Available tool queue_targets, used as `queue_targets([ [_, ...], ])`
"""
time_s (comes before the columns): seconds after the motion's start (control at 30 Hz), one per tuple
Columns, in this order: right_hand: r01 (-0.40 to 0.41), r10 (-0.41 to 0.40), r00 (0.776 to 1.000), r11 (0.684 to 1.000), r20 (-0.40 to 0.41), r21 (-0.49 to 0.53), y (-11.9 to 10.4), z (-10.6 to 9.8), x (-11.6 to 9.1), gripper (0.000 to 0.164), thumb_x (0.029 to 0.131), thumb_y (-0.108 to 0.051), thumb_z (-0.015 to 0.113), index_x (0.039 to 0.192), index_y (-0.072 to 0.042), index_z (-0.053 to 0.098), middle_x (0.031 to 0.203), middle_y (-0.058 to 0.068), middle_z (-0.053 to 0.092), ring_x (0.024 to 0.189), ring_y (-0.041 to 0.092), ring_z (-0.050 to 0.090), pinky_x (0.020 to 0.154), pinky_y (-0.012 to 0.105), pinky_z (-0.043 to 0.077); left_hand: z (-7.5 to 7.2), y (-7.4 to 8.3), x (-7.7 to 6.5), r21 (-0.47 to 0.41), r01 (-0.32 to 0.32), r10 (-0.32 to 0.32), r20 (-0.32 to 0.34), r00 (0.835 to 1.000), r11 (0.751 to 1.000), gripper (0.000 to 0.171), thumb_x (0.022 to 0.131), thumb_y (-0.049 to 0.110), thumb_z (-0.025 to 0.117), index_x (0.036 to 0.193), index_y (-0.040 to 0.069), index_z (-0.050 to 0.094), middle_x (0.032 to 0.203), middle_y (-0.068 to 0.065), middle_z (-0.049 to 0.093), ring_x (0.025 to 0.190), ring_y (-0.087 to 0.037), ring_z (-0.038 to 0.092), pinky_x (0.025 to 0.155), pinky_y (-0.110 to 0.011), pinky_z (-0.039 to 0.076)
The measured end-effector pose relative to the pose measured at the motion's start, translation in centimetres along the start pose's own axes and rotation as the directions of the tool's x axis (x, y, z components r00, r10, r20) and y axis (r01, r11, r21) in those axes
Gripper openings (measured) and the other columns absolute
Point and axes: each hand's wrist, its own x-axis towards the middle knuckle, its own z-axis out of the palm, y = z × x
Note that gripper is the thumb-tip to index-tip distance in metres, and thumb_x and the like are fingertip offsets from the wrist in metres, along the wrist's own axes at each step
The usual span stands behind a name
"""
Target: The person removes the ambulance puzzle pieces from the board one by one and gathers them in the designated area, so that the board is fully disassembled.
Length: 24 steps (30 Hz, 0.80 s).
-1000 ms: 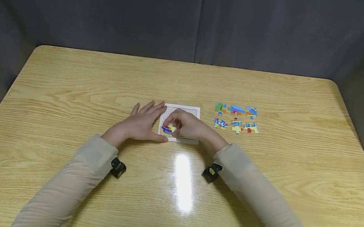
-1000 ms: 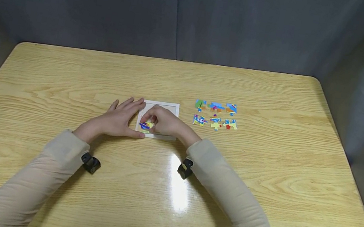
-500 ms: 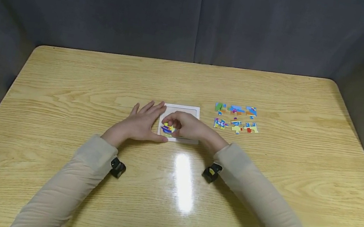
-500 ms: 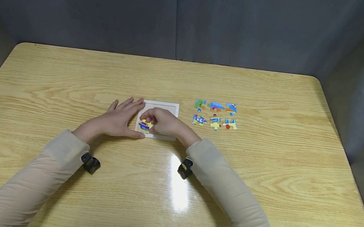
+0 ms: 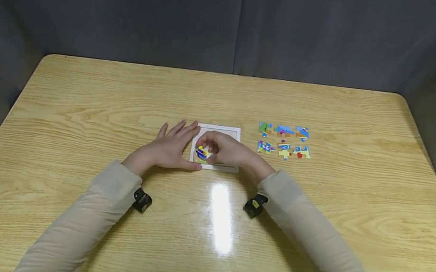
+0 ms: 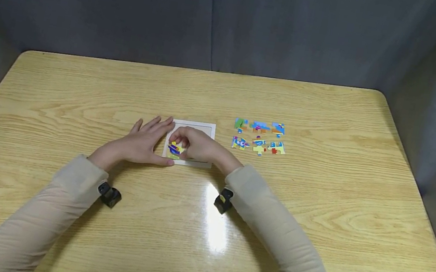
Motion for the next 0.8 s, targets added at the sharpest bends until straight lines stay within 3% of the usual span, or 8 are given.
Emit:
queue_targets([
  [0.5, 0.062, -0.060, 0.998, 0.997, -0.037, 0.054, 0.32, 0.23, -0.11, 0.026, 0.084, 0.005, 0.066, 0.106, 0.003, 0.053, 0.083, 0.001, 0.050, 0.079, 0.011, 0.045, 0.070, 0.018, 0.038, -0.02, 0.15, -0.09, 0.015, 0.000, 0.000, -0.004, 1.000, 1.000, 0.101, 0.083, 0.057, 0.063, 0.155, 0.012, 0.009, 0.163, -0.002, -0.001, 0.151, -0.030, -0.005, 0.115, -0.063, -0.008],
  [0.8, 0.009, -0.005, 0.999, 0.997, -0.051, 0.080, 0.59, 0.12, -0.13, 0.025, 0.086, -0.001, 0.066, 0.110, 0.004, 0.059, 0.071, -0.003, 0.045, 0.066, 0.009, 0.041, 0.061, 0.019, 0.035, -0.11, 0.20, -0.04, 0.006, 0.007, -0.007, 0.006, 1.000, 1.000, 0.101, 0.084, 0.057, 0.063, 0.155, 0.013, 0.008, 0.163, -0.001, -0.002, 0.151, -0.030, -0.006, 0.116, -0.062, -0.009],
])
